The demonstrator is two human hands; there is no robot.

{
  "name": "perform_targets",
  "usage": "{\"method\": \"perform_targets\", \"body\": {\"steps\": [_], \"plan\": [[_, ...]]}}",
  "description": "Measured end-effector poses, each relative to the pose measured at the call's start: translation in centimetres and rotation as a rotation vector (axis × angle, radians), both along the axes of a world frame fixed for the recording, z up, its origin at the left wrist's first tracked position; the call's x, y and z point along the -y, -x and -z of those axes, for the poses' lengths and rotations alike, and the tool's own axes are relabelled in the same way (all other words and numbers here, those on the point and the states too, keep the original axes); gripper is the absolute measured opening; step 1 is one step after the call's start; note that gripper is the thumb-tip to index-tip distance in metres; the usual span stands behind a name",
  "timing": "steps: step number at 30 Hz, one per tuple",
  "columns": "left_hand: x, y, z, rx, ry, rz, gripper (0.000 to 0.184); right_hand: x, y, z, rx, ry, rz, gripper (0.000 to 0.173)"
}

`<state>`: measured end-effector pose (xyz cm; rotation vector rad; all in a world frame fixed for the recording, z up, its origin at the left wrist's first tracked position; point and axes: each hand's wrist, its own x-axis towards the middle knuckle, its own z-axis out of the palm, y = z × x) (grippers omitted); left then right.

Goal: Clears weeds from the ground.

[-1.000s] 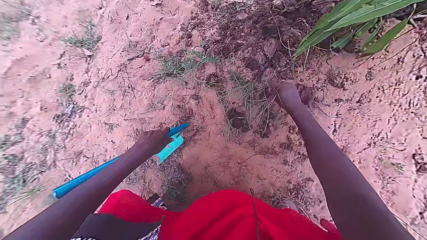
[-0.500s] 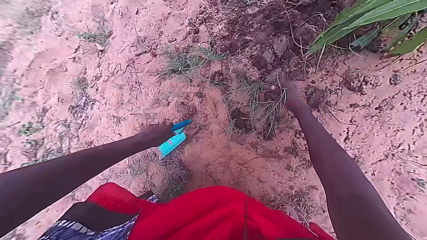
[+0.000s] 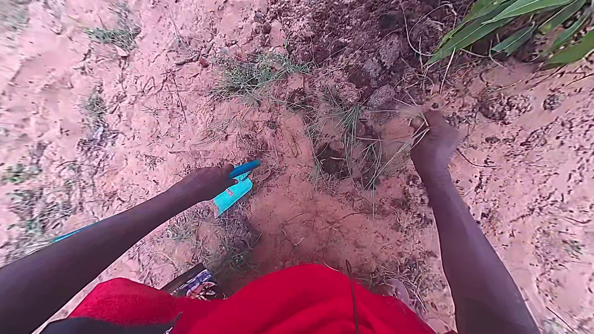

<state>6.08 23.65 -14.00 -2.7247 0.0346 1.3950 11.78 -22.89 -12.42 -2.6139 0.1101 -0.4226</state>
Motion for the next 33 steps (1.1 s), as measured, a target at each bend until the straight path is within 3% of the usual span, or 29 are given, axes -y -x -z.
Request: {"method": "perform_targets", "body": {"steps": [4, 7, 13, 15, 20, 24, 26, 29, 31, 33], "plan": [[-0.1, 0.0, 0.7, 0.007, 0.039, -0.008, 0.048, 6.5, -1.1, -4.3, -0.039, -0.040, 0.228, 0.038], [0.0, 0.2, 0.5, 0.019, 0.016, 0.014, 0.047, 8.8, -0.4, -4.2, -0.165, 0.003, 0.296, 0.032], [-0.7, -0.1, 0.5, 0.052, 0.029, 0.043, 0.045, 3.7, 1.0, 0.7, -0.354, 0.018, -0.022, 0.026], [-0.8, -0.1, 0.8, 0.062, 0.034, 0.029, 0.045, 2.8, 0.2, 2.5, -0.381, 0.091, -0.086, 0.034], [-0.9, 0.1, 0.8, 0.083, 0.041, 0.051, 0.045, 1.2, -1.2, 4.3, -0.377, 0.079, 0.005, 0.031], [-1.0, 0.2, 0.7, 0.084, 0.040, 0.067, 0.046, 0.3, -1.8, 3.5, -0.501, 0.171, 0.166, 0.029], [-1.0, 0.2, 0.6, 0.086, 0.049, 0.064, 0.047, 1.0, -0.5, 2.2, -0.387, 0.073, 0.287, 0.028], [-1.1, 0.2, 0.7, 0.070, 0.060, 0.060, 0.046, 3.0, 2.1, 0.2, 0.055, -0.309, 0.452, 0.016], [-1.1, 0.0, 0.7, 0.048, 0.054, 0.067, 0.046, 3.9, 2.7, 0.1, 0.042, -0.434, 0.369, 0.010], [-1.0, -0.2, 0.8, 0.043, 0.063, 0.069, 0.045, 3.7, 1.9, 0.6, -0.183, -0.287, 0.274, 0.015]]}}
